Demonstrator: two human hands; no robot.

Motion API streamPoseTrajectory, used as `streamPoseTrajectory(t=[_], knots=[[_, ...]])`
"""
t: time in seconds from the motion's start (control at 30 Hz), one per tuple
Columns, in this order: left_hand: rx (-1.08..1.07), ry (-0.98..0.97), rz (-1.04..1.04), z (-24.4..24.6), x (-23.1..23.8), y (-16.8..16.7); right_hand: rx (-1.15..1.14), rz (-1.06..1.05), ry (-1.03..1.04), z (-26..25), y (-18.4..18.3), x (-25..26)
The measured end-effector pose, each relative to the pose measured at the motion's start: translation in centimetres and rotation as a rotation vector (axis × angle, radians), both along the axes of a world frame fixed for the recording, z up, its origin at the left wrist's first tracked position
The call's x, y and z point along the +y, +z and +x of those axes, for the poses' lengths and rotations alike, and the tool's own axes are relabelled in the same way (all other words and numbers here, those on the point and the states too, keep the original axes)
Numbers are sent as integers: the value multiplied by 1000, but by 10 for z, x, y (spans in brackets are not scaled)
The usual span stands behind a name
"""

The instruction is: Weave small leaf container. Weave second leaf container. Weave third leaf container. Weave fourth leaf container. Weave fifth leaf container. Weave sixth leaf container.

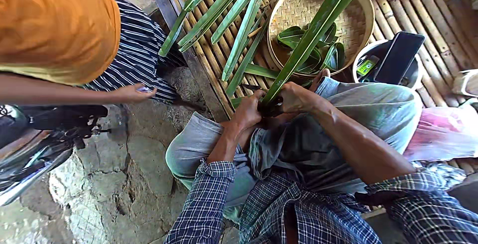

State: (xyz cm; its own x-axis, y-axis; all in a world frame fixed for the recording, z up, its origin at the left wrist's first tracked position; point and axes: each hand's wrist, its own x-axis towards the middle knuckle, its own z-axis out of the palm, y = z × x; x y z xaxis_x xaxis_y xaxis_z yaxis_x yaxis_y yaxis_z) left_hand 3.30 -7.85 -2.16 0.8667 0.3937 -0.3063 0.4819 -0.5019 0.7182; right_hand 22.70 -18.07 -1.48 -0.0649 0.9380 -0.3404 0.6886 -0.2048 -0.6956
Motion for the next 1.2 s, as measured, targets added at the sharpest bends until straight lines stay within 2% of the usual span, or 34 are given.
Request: streamPoseTrajectory(t=[0.23,0.33,0.63,0.83,0.97,1.2], knots=[[18,65,-8,-2,-1,1,-173,-42,37,-10,4,1],[3,64,-14,1,2,1,-189,11,59,-13,9,0],[-41,6,7,-3,0,2,-203,-90,85,-16,18,2],[-92,33,-67,-21,-8,19,-207,-81,83,-16,17,2],[-47,-1,-2,-7,-4,7,-258,39,65,-21,12,0],[-13,0,-2,1,3,2,-242,-34,73,-14,11,4]])
